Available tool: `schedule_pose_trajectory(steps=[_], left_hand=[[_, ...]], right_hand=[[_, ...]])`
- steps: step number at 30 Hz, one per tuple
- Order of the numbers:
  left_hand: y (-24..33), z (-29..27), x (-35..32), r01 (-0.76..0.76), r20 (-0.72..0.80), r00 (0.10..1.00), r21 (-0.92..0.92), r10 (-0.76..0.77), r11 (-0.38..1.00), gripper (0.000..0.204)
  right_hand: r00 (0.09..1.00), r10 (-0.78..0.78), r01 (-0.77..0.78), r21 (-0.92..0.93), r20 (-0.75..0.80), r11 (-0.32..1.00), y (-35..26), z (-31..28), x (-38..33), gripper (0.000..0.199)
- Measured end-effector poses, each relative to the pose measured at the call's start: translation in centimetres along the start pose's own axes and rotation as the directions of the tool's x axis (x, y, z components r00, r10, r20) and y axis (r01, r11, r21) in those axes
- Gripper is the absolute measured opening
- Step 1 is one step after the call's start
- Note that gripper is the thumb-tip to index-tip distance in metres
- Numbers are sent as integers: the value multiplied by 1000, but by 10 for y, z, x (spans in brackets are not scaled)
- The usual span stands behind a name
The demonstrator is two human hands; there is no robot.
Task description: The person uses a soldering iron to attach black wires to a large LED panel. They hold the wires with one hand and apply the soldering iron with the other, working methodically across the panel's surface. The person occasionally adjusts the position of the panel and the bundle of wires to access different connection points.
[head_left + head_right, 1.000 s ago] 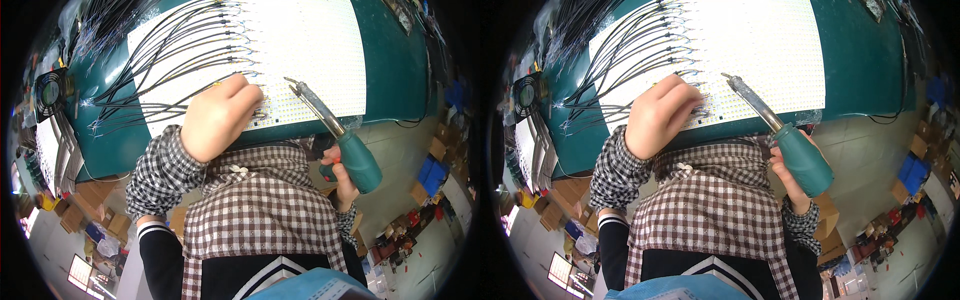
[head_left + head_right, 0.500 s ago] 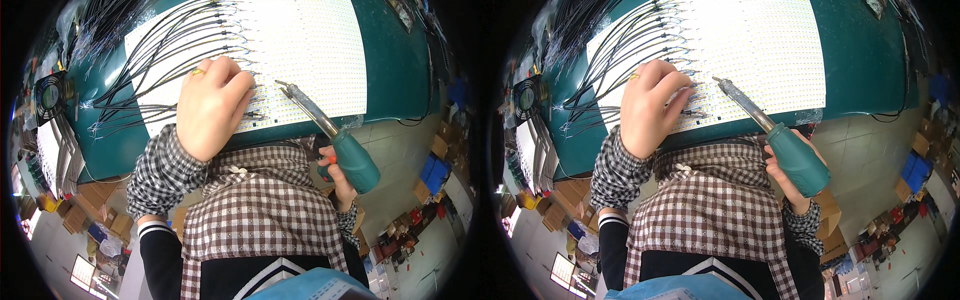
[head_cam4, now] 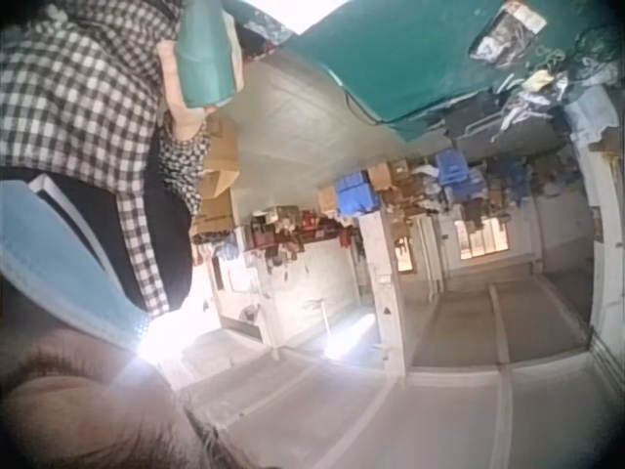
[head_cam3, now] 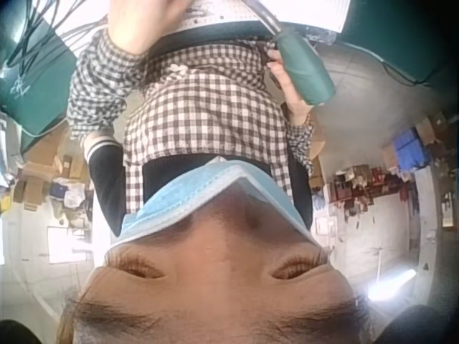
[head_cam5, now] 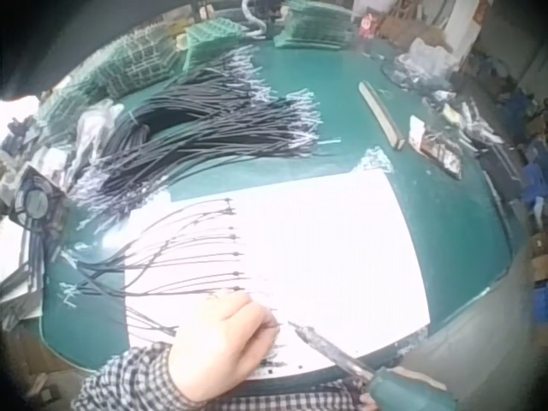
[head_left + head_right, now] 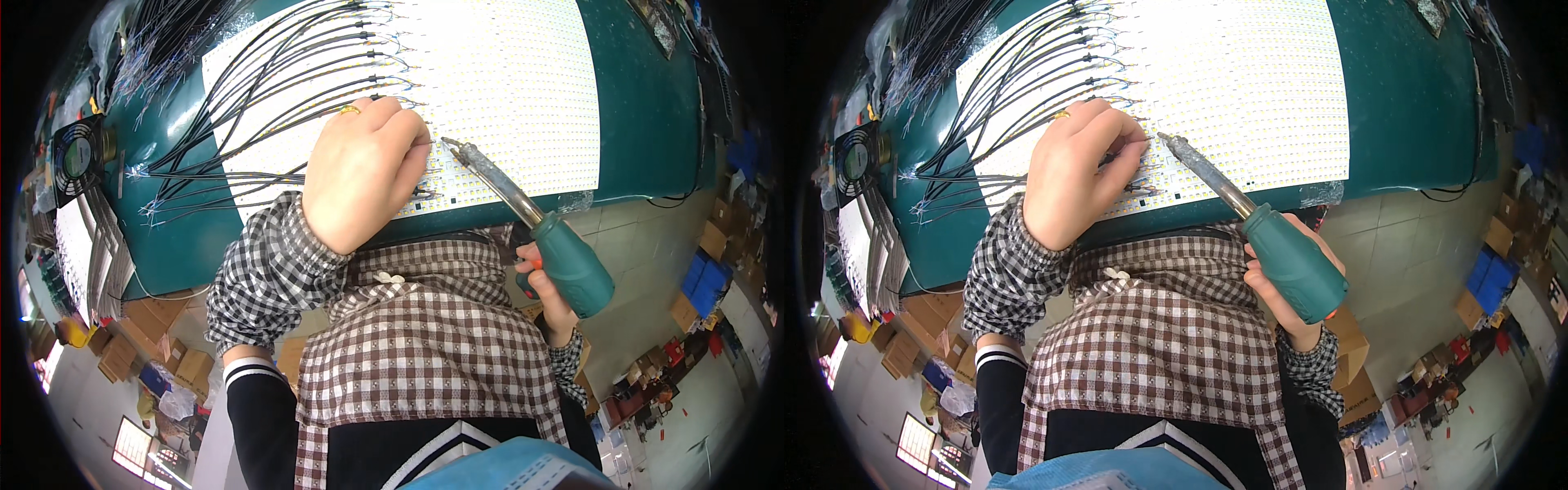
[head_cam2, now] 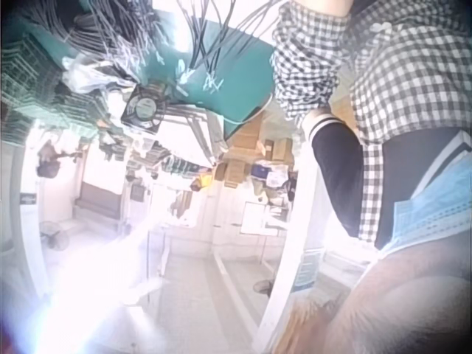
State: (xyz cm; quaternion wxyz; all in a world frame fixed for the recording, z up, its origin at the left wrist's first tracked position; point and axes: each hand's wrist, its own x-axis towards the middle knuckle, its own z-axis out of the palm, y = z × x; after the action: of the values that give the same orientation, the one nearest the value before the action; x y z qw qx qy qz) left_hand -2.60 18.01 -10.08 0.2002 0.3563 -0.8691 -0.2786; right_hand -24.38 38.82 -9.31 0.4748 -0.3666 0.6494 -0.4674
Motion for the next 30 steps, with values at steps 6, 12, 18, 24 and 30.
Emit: schedule_pose_trajectory(steps=[6, 12, 18, 24, 30], left_hand=[[4, 4, 2, 54, 2, 999, 12, -54, 998, 7], [1, 6, 3, 48, -7, 999, -16, -49, 999, 7], [1, 6, 4, 53, -10, 999, -6, -53, 999, 7], [3, 5, 5, 84, 16, 996, -18, -84, 996, 7], [3, 7, 6, 51, -19, 998, -48, -52, 998, 11]], right_hand=[[1000, -3, 3, -6, 1, 1000, -1, 1, 1, 65], [999, -33, 34, -47, 14, 998, -1, 2, 4, 64], [1000, -28, 28, -36, -2, 999, 1, 2, 1, 63], [1000, -3, 3, -26, -20, 1000, -4, 3, 1, 63], [1000, -7, 7, -24, -18, 1000, -4, 2, 1, 62]])
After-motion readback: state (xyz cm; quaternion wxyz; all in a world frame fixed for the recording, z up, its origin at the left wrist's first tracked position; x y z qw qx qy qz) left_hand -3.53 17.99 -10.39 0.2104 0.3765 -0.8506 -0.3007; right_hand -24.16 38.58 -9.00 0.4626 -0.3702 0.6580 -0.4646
